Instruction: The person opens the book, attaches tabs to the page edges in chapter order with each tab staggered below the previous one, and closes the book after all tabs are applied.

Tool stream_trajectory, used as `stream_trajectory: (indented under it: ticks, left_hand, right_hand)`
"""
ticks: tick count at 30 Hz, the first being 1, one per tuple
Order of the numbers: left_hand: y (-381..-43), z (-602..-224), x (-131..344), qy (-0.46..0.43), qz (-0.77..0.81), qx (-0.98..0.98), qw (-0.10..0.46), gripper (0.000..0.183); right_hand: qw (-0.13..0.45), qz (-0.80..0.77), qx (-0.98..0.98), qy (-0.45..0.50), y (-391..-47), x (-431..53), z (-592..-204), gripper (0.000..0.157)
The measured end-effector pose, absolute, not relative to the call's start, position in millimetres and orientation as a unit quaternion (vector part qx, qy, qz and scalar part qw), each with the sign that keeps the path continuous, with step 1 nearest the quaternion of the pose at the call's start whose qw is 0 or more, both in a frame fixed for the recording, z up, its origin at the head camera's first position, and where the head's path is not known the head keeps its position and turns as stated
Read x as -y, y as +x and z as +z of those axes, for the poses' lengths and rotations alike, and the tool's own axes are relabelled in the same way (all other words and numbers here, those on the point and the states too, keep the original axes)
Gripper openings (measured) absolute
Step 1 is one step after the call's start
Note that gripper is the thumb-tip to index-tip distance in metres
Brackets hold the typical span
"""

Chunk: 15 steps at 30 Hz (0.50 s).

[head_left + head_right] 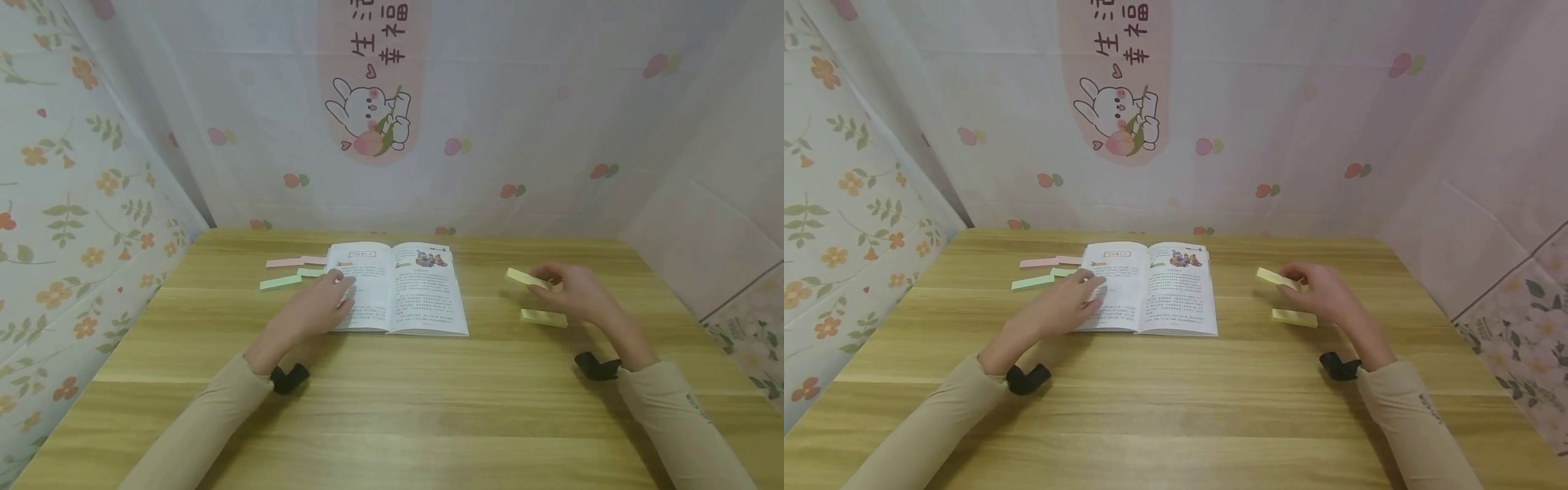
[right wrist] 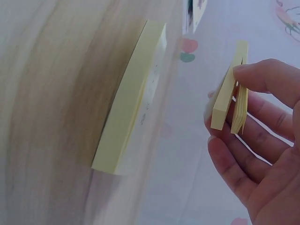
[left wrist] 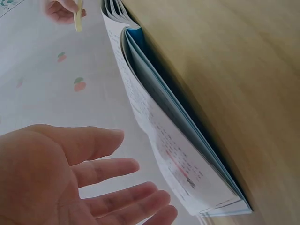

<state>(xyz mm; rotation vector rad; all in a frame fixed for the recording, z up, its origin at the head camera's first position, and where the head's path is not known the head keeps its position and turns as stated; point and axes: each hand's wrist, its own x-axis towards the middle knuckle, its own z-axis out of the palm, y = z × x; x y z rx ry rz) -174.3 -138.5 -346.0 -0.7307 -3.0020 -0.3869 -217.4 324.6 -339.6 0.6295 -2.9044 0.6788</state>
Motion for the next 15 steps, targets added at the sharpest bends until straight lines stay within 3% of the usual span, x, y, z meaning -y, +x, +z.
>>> stream_trajectory:
  ticks: [15]
  left_hand:
    - [-177.4,-339.6,127.7,-0.227,-0.18,0.956,0.045,0.043]
  right_hand:
    - [0.082,0.218,0.943,0.236,-211.2,-307.4,-326.6,0.027]
